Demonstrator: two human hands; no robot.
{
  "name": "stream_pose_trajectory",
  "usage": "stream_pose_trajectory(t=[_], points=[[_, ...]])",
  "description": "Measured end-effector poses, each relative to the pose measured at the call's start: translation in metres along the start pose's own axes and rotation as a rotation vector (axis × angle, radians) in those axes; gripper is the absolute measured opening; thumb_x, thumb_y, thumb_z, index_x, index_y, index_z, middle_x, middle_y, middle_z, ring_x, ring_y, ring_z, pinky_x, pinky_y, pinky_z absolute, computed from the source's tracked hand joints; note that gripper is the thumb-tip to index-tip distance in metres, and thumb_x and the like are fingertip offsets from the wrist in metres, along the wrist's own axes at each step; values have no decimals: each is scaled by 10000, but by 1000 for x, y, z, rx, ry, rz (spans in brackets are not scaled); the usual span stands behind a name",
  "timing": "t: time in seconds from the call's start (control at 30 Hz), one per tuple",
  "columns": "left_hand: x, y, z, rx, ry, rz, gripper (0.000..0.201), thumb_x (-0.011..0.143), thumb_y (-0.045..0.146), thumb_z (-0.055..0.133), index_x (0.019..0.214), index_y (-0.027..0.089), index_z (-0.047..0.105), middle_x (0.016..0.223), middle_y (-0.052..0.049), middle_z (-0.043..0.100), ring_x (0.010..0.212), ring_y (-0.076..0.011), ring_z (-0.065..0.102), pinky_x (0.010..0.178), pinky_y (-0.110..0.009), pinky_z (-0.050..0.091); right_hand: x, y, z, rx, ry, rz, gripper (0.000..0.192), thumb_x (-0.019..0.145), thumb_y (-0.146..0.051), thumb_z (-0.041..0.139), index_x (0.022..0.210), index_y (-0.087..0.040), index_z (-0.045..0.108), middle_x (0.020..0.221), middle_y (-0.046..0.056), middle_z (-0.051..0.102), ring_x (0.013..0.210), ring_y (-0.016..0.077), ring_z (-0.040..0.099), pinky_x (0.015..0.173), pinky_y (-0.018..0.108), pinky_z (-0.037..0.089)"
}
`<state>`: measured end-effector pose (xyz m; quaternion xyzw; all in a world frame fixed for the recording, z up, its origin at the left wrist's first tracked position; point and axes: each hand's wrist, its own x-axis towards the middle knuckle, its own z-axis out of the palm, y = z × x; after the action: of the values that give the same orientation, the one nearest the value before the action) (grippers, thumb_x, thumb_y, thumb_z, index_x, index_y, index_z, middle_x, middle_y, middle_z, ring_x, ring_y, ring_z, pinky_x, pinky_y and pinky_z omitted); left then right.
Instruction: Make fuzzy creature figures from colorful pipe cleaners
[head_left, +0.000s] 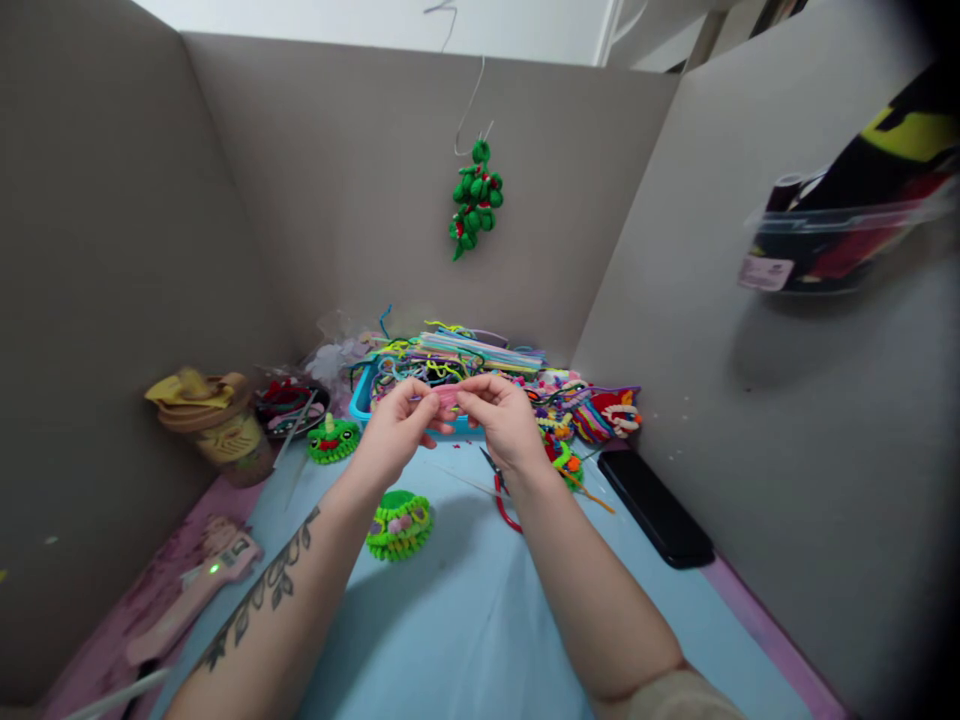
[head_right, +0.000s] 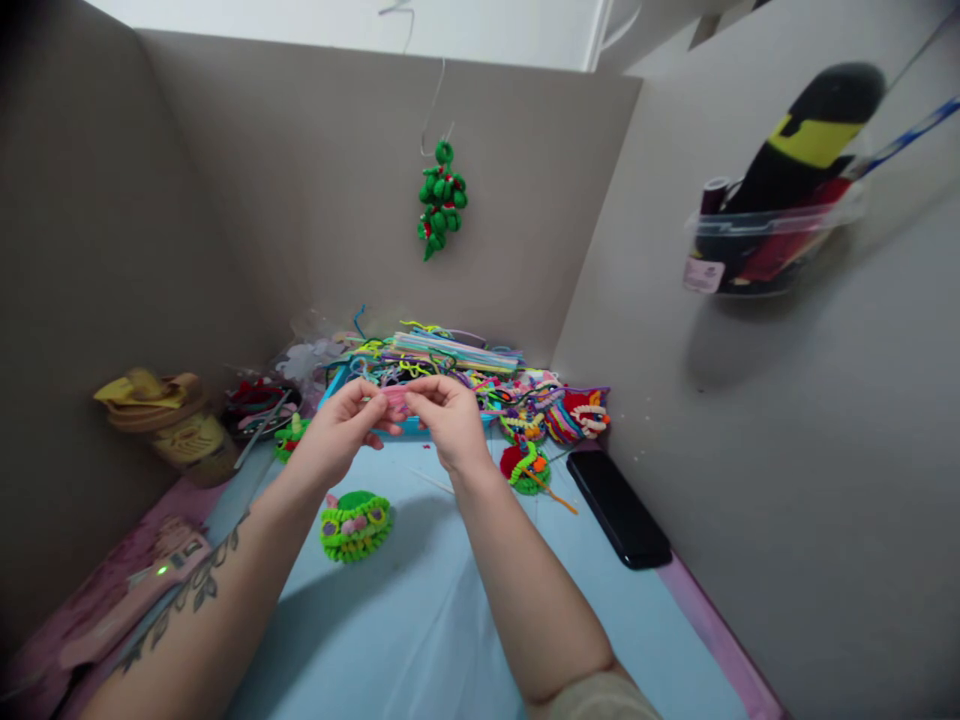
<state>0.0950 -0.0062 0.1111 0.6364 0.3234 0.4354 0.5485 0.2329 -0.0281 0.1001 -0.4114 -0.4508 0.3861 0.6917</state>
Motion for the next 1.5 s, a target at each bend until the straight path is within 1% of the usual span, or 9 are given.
stream_pose_trajectory(t=[0.2, 0.4, 0.5, 0.6, 0.87, 1.07, 1.17, 1.3, 1.5], points=[[0, 2, 1, -121, -11, -54, 287, 760, 434, 613, 777, 193, 457, 722, 10, 637, 621, -110, 616, 451, -169, 426, 0, -1, 2, 18, 2, 7, 180, 602, -283, 714, 719, -172, 634, 643, -3, 636, 531, 95, 515, 463, 211, 376], [1, 2, -1, -240, -12, -85, 269, 711, 369, 676, 755, 176, 495, 715, 19, 613, 626, -90, 587, 488, -171, 446, 0, 0, 2, 67, -7, 14, 168, 601, -265, 724, 715, -171, 643, 585, -29, 601, 468, 68, 449, 444, 205, 329], [2, 3, 0, -281, 31, -89, 256, 689, 333, 687, 716, 165, 495, 650, 27, 604, 560, -70, 557, 514, -179, 453, 0, 1, 2, 43, -15, 37, 174, 605, -278, 720, 712, -168, 639, 525, -43, 562, 422, 59, 385, 402, 202, 271], [3, 2, 1, -272, 86, -70, 232, 682, 296, 675, 667, 159, 488, 589, 34, 594, 508, -59, 531, 512, -177, 440, 0, 1, 3, 2, -16, 41, 186, 604, -294, 716, 709, -165, 634, 512, -43, 544, 416, 59, 373, 390, 200, 263], [4, -3, 1, -173, 97, -39, 207, 687, 288, 657, 666, 163, 494, 627, 13, 646, 502, -72, 554, 524, -196, 454, 4, -2, -8, -109, -19, -30, 200, 699, -353, 644, 797, -179, 661, 578, -29, 552, 448, 77, 395, 416, 217, 299], [1, -2, 3, -56, 106, 31, 176, 712, 295, 622, 679, 170, 503, 633, 17, 636, 541, -98, 579, 557, -225, 477, 4, -9, -15, -539, -30, -292, 142, 742, -281, 595, 641, -183, 619, 671, 15, 585, 658, 145, 516, 606, 263, 402], [-3, 3, 5, 66, 118, 91, 153, 738, 281, 584, 668, 178, 494, 588, 26, 606, 552, -112, 579, 558, -229, 462, 1, -13, -13, -681, -27, -366, 127, 744, -218, 562, 640, -185, 627, 673, 24, 584, 670, 154, 524, 618, 272, 403], [-6, 5, 7, 245, 121, 172, 151, 766, 274, 535, 652, 188, 485, 578, 22, 587, 562, -124, 559, 544, -232, 422, 0, -11, -11, -695, -24, -337, 129, 729, -188, 528, 654, -189, 633, 662, 22, 590, 647, 152, 530, 598, 268, 407], [-5, -4, 5, 437, 90, 262, 191, 808, 315, 509, 663, 190, 505, 599, 31, 565, 555, -107, 489, 533, -223, 354, 5, -1, -12, -677, 4, -215, 114, 678, -190, 509, 628, -187, 611, 643, 10, 605, 617, 147, 523, 575, 262, 398]])
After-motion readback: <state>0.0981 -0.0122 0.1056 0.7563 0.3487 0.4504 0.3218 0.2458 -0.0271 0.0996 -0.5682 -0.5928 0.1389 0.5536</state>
